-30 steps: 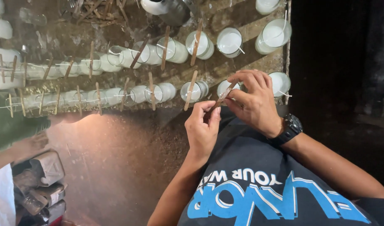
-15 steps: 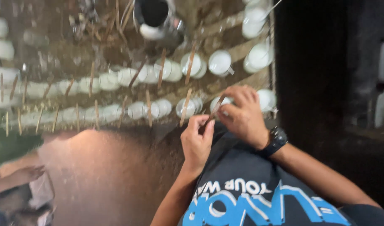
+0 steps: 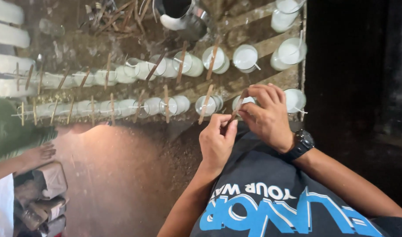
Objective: Centering candle wicks by placing wooden sticks across the tops of glass jars filled with wax.
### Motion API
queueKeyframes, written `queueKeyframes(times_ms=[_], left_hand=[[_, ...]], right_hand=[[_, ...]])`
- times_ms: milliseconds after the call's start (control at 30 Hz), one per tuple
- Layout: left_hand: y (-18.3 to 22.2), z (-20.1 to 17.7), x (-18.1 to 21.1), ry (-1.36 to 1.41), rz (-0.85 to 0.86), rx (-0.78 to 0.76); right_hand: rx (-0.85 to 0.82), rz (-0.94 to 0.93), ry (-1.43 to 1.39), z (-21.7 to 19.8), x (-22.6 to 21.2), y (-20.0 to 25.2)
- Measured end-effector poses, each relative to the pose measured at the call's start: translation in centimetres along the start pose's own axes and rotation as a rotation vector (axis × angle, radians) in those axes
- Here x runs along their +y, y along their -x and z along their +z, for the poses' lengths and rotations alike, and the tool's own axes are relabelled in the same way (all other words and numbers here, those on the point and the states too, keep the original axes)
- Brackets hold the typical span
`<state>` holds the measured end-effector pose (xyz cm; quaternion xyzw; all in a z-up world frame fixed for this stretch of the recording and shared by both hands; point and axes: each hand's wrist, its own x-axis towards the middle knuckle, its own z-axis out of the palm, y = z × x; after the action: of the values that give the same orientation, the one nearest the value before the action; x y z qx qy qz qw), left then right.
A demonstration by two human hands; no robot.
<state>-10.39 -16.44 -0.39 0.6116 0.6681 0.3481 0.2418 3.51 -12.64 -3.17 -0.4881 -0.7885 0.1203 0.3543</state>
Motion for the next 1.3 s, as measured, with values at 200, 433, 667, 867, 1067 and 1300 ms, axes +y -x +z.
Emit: queueKeyframes(times_ms=[200,433,667,867,1067,1300], left_hand=[[0.1,0.2,-0.6,-0.048,0.041,0.013],[-0.2,0.1,-0.4,0.199,-0.104,-0.052],[-0.2,0.3,-0.7,0.741,-0.457,-0.192],[-0.3,0.4,-0.7,0.734,-0.474,-0.252],[-0.1,0.9,-1.3,0.857,-0.553,-0.313],[-0.7,0.2,-0.5,0.725,-0.503,-0.319]], right_hand=[[0.047,-0.006,0.022,0.2,-0.2,0.1],[0.029,0.041,0.043,0.5,-0.5,-0.1],[-0.002,0.072,0.027,0.3,-0.6,-0.3],[0.012,0.054,0.018,0.6,-0.2,0.0],[0.005,0.055,0.015,0.5,-0.1,-0.1],[0.012,0.034,0.028,0.4,-0.2,-0.1]])
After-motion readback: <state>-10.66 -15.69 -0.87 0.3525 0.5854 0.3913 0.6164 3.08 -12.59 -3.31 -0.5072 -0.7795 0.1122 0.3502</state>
